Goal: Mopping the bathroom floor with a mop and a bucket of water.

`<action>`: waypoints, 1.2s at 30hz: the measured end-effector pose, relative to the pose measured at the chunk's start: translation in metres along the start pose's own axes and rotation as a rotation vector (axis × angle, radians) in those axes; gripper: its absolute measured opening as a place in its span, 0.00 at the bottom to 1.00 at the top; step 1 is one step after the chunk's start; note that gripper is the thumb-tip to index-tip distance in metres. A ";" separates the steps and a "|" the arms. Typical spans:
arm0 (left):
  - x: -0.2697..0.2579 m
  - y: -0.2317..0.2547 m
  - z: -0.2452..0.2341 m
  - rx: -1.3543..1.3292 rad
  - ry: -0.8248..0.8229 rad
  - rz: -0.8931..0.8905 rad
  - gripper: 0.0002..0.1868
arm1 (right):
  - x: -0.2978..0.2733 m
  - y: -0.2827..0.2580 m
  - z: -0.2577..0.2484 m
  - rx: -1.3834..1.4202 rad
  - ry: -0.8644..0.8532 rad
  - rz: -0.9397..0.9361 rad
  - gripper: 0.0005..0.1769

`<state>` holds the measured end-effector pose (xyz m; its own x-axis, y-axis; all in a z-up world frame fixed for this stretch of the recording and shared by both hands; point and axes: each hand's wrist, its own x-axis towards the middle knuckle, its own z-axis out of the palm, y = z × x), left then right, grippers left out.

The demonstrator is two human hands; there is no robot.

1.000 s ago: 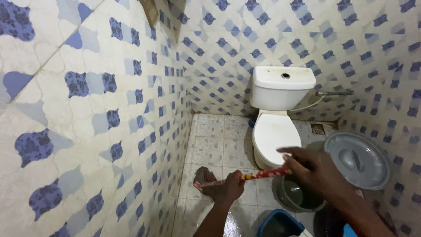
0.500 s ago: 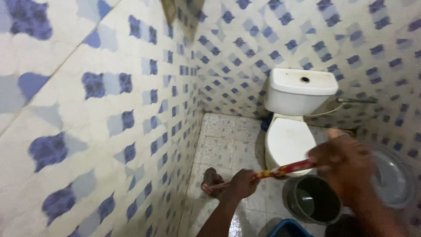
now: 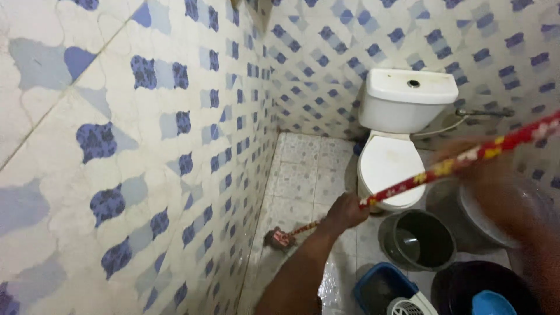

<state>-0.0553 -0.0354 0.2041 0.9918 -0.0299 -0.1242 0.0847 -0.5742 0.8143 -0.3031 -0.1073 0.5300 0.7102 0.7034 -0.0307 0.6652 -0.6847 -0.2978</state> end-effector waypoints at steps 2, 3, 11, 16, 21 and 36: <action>0.000 0.011 0.001 0.057 -0.047 0.012 0.24 | 0.059 0.062 0.008 -0.028 -0.075 0.020 0.21; 0.005 0.018 -0.001 0.110 -0.091 0.027 0.26 | 0.085 0.103 0.016 -0.045 -0.106 0.030 0.22; 0.015 -0.052 0.065 0.230 0.037 0.571 0.16 | 0.117 0.247 0.088 -0.674 -0.206 -0.076 0.25; -0.058 -0.018 -0.004 0.257 -0.365 0.040 0.21 | 0.105 0.268 0.121 -0.661 -0.263 -0.232 0.06; -0.117 -0.179 0.028 0.140 -0.224 -0.013 0.29 | 0.075 0.259 0.074 -0.624 -0.307 -0.206 0.13; -0.124 -0.286 0.077 0.327 0.138 -0.059 0.13 | 0.089 0.225 0.212 -0.423 -0.558 0.005 0.10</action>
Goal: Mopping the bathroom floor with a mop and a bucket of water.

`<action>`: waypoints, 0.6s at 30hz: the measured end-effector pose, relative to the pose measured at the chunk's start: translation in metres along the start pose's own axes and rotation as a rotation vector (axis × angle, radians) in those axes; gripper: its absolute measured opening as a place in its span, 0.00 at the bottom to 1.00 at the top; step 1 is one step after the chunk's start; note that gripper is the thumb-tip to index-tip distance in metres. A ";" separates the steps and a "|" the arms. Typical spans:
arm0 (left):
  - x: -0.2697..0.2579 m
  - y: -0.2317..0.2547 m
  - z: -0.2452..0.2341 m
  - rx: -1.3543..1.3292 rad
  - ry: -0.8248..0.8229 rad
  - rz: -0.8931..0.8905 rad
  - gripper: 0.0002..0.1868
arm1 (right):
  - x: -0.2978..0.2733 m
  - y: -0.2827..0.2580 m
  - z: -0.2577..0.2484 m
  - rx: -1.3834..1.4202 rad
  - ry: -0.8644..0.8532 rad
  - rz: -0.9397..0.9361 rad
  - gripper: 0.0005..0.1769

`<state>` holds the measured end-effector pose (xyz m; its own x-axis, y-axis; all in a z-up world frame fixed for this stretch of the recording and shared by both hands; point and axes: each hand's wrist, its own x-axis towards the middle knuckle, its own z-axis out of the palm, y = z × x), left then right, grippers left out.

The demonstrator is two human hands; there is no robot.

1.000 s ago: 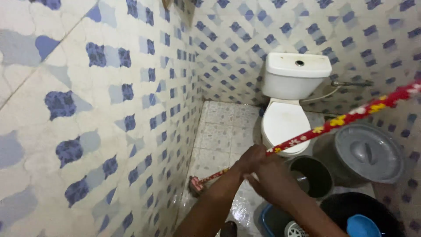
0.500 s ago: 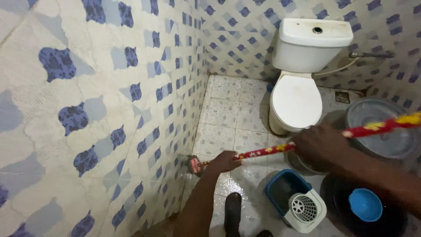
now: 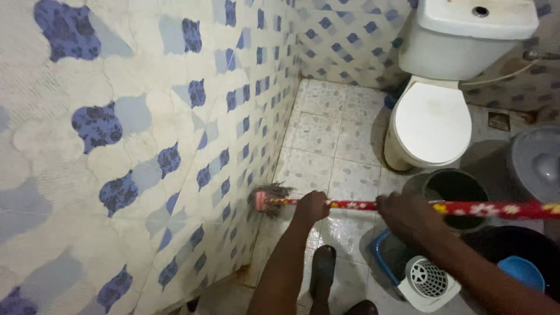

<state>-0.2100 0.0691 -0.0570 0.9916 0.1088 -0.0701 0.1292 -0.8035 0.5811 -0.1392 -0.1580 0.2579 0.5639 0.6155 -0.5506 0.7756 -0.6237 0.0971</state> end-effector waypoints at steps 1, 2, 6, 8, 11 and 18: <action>-0.006 -0.005 0.008 0.000 0.000 -0.006 0.13 | 0.003 -0.004 0.008 -0.001 -0.002 -0.006 0.10; -0.017 -0.013 0.013 0.031 -0.026 -0.014 0.13 | 0.005 -0.012 0.016 0.026 -0.013 -0.048 0.12; -0.045 -0.026 0.066 0.048 -0.083 -0.013 0.12 | -0.011 -0.017 0.030 0.002 -0.113 -0.118 0.15; -0.063 -0.013 0.041 0.052 -0.123 -0.016 0.12 | -0.016 -0.020 0.030 0.099 -0.187 -0.057 0.14; -0.089 -0.007 0.036 0.041 -0.191 0.011 0.13 | -0.024 -0.022 0.036 0.128 -0.251 -0.046 0.14; -0.091 -0.050 0.070 0.044 -0.273 0.091 0.15 | 0.006 -0.032 0.084 0.184 -0.226 -0.100 0.15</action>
<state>-0.3059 0.0586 -0.1362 0.9635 -0.1219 -0.2382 0.0337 -0.8279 0.5599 -0.1841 -0.1749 0.1813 0.3938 0.5681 -0.7226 0.7480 -0.6550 -0.1073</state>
